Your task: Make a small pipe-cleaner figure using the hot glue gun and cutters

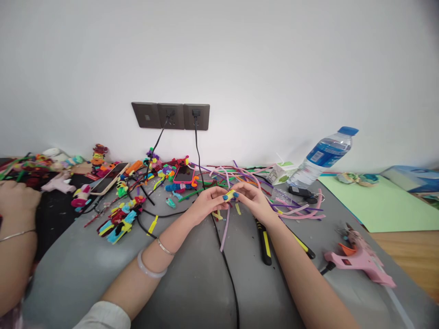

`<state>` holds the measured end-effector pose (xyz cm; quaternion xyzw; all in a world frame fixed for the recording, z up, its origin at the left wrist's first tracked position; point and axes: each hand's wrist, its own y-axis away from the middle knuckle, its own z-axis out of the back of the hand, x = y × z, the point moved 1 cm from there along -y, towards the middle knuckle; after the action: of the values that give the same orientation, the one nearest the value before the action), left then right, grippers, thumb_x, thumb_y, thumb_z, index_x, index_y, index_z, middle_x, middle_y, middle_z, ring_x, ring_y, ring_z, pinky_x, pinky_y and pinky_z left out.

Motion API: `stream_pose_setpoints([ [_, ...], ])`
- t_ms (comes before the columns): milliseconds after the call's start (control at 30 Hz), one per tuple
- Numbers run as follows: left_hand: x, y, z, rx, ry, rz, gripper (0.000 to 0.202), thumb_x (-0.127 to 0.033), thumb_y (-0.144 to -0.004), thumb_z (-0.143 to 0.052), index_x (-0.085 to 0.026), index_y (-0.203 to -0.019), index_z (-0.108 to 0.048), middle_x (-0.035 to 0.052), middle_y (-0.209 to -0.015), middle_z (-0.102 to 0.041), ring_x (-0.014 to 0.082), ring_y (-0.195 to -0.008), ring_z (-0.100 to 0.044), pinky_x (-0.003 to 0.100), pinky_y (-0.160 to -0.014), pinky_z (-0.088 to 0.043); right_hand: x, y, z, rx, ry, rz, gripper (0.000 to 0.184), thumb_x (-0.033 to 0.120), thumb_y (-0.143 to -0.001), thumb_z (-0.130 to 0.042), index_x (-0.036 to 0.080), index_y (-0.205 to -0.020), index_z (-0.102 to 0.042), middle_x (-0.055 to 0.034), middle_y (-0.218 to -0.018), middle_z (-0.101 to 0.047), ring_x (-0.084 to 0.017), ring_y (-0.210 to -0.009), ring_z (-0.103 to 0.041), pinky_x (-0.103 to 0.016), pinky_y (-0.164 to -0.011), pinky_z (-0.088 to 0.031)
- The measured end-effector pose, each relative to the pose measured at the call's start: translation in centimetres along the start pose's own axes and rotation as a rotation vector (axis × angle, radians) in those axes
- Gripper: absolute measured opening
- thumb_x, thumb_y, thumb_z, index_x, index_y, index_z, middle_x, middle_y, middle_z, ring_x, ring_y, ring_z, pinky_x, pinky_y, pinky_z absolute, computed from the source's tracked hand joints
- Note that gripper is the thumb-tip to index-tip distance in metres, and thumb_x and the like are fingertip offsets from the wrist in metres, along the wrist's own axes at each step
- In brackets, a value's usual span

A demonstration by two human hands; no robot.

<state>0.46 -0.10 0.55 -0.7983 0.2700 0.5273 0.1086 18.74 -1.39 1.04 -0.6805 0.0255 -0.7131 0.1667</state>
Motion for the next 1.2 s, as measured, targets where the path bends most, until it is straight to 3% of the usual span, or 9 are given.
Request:
stream_pose_setpoints([
  [367,0.6,-0.4,0.5,-0.043,-0.179,-0.132,0.039,-0.041,-0.068,-0.081,-0.014,-0.092,-0.067,0.0056,-0.091,-0.067,0.0142,-0.081,-0.064,0.028,-0.076,-0.055,0.3,0.0,-0.6,0.011,0.001,-0.011,0.029,0.046,-0.083,-0.071,0.021,-0.094,-0.063,-0.0044,-0.085,-0.064,-0.017,-0.075,-0.060,-0.029,-0.064,-0.049],
  [633,0.7,-0.6,0.8,-0.084,-0.356,-0.233,0.026,-0.031,-0.074,-0.075,-0.014,-0.091,-0.064,0.0065,-0.089,-0.067,0.0168,-0.083,-0.064,0.030,-0.076,-0.054,0.2,0.1,-0.8,0.037,-0.035,-0.010,0.025,0.041,-0.083,-0.072,0.021,-0.096,-0.062,-0.0051,-0.090,-0.066,-0.018,-0.083,-0.064,-0.032,-0.075,-0.052],
  [900,0.3,-0.2,0.3,-0.141,-0.451,-0.284,0.016,-0.018,-0.072,-0.068,-0.016,-0.085,-0.059,0.0045,-0.088,-0.066,0.0156,-0.083,-0.064,0.026,-0.074,-0.052,-0.1,0.1,-1.1,0.009,-0.018,0.010,0.027,0.043,-0.083,-0.071,0.020,-0.094,-0.062,-0.0034,-0.086,-0.064,-0.015,-0.074,-0.061,-0.028,-0.066,-0.050],
  [1200,0.3,0.1,0.0,-0.144,-0.503,-0.342,0.014,-0.016,-0.074,-0.063,-0.018,-0.086,-0.057,0.0009,-0.082,-0.062,0.0131,-0.076,-0.060,0.022,-0.067,-0.048,0.0,0.0,-1.1,-0.002,-0.022,0.013,0.026,0.045,-0.082,-0.071,0.021,-0.091,-0.063,-0.0032,-0.084,-0.063,-0.015,-0.070,-0.059,-0.028,-0.063,-0.048],
])
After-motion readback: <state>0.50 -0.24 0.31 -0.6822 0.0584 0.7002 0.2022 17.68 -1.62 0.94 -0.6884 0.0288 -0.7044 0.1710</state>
